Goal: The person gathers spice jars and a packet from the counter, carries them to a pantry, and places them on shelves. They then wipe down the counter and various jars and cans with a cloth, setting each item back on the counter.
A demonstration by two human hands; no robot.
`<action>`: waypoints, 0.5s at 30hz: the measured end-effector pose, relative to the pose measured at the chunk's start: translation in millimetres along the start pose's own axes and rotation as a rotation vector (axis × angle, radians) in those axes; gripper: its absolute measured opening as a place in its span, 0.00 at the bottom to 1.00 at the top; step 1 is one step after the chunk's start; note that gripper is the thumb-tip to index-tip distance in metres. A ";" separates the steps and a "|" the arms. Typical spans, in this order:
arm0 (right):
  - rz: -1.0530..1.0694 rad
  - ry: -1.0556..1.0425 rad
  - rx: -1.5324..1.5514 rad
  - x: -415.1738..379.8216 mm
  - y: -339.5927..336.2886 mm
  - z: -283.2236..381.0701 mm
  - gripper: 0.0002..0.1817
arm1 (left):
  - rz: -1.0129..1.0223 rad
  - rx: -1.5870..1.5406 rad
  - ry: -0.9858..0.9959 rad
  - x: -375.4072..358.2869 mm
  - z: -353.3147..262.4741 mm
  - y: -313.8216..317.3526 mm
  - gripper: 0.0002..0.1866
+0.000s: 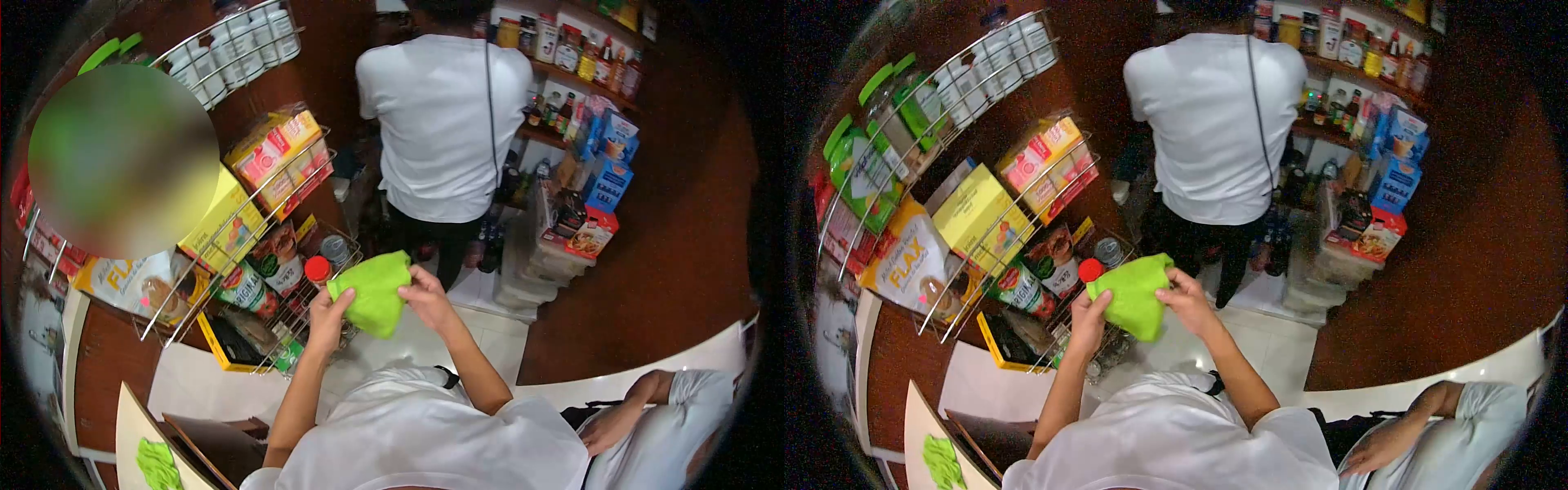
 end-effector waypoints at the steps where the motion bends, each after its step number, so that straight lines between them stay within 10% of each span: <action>1: -0.046 0.026 -0.149 -3.2 -9.9 -9.5 0.11 | 0.022 0.088 0.021 -2.1 -3.3 0.0 0.19; 15: -0.302 0.015 -0.253 -43.3 -31.3 -26.6 0.14 | 0.053 0.839 0.393 -40.9 -27.1 3.7 0.13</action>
Point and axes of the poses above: each hand's wrist, its own x-axis towards the middle knuckle, its own y-axis out of the palm, z = x × y, the point moved 7 cm from there along x, towards the middle knuckle, and after that the axes turned 4 degrees about -z, right-handed, at the moved point
